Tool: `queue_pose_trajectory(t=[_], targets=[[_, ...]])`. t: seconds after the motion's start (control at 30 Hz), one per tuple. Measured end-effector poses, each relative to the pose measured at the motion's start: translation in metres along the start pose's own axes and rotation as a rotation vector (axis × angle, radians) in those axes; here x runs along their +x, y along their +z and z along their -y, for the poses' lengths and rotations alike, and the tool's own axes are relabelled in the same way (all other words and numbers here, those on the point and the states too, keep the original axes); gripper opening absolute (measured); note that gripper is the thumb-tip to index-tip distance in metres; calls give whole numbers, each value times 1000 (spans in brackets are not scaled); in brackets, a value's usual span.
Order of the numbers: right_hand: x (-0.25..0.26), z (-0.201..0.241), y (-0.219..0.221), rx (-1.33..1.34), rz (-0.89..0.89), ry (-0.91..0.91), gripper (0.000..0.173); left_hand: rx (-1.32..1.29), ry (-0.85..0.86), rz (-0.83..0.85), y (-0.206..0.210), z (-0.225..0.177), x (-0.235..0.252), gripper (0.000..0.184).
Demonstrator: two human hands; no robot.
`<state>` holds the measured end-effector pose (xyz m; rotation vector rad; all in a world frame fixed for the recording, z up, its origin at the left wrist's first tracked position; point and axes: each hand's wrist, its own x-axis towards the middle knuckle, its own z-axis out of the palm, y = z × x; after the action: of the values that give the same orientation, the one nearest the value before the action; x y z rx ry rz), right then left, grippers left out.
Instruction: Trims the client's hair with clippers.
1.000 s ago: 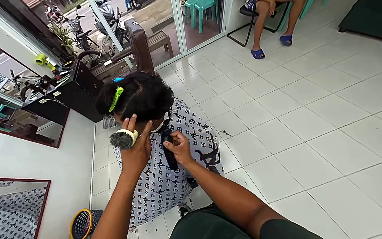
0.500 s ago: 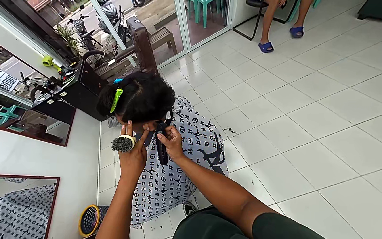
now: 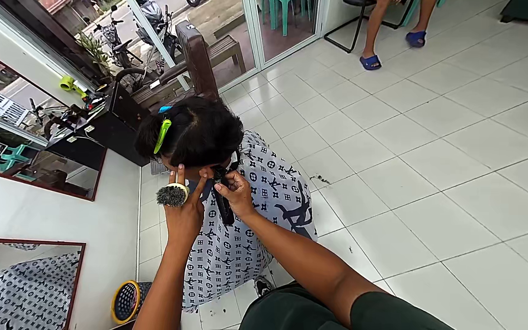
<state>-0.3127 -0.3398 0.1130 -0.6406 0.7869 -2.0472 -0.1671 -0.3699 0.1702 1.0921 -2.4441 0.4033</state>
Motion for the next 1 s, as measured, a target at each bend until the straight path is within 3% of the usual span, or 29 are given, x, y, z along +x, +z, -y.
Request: queue_pose_trajectory(t=[1.0], targets=[[-2,5,11,-17,56,32,22,5,12,-11,1,2,0,62]])
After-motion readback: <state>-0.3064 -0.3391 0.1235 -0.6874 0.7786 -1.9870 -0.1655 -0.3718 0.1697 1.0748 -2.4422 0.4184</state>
